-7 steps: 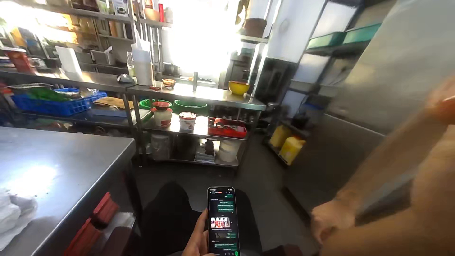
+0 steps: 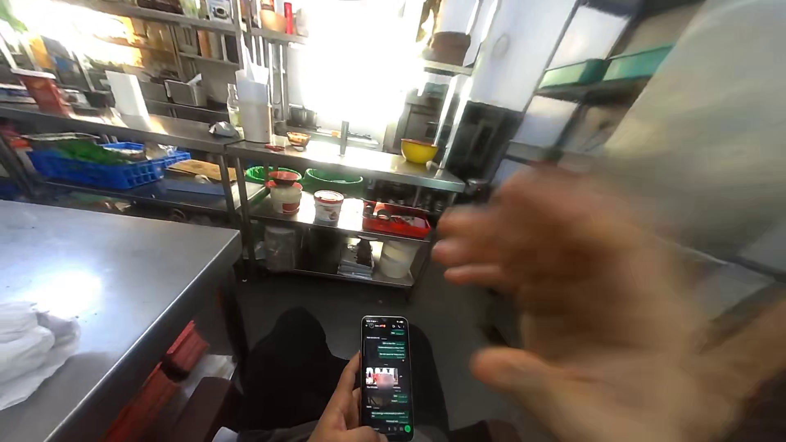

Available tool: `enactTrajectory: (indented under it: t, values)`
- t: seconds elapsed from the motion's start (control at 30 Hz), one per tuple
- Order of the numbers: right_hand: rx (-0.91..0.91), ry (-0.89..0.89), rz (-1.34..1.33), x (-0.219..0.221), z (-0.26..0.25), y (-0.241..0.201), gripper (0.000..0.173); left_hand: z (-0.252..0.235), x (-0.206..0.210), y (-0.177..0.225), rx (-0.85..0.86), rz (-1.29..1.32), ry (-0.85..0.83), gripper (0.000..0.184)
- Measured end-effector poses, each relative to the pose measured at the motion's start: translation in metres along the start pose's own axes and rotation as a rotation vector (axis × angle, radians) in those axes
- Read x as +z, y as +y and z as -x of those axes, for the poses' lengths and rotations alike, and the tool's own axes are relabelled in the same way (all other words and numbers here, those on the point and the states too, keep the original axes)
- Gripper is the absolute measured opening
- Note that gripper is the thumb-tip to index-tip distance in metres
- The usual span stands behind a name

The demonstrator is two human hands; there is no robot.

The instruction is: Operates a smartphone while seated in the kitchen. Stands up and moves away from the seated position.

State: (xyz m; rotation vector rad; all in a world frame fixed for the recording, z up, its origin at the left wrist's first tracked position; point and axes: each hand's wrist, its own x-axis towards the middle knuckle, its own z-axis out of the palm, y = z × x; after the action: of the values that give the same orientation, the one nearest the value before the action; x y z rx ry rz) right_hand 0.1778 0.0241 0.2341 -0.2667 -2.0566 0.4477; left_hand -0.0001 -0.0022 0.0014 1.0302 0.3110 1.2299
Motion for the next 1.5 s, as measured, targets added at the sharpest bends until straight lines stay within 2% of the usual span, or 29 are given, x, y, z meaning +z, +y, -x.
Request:
enactTrajectory:
  t: [0.03,0.13,0.2,0.3,0.43,0.6,0.93,1.3,1.4,1.5]
  values:
    - [0.079,0.015,0.009,0.005,0.024,0.030,0.071,-0.002,-0.006,-0.005,0.019,0.024,-0.031,0.105]
    - [0.522,0.132,0.019,0.035,0.110,0.092,0.059,-0.004,-0.011,-0.009,0.044,0.022,-0.045,0.105]
    - [0.744,0.135,-0.160,0.057,0.151,0.097,0.056,-0.005,-0.011,-0.007,0.042,0.012,-0.036,0.106]
    - [0.865,0.104,-0.537,0.084,0.174,0.085,0.052,-0.005,-0.015,-0.007,0.024,-0.033,-0.006,0.105]
    - [0.881,0.174,-0.727,0.096,0.172,0.091,0.053,-0.005,-0.013,-0.008,-0.003,-0.029,0.054,0.104]
    - [0.797,0.160,-0.855,0.092,0.181,0.104,0.067,-0.005,-0.015,-0.012,-0.036,-0.017,0.006,0.106]
    - [0.675,0.084,-0.830,0.089,0.181,0.108,0.079,-0.005,-0.013,-0.007,-0.019,-0.044,-0.007,0.104]
    - [0.650,0.067,-0.803,0.089,0.179,0.107,0.077,-0.005,-0.013,-0.006,-0.008,-0.050,-0.018,0.106]
    - [0.690,0.091,-0.774,0.090,0.178,0.105,0.070,-0.003,-0.009,-0.006,-0.008,-0.054,0.025,0.104]
    - [0.692,0.120,-0.789,0.088,0.181,0.107,0.057,-0.005,-0.009,-0.008,-0.010,-0.035,-0.009,0.106]
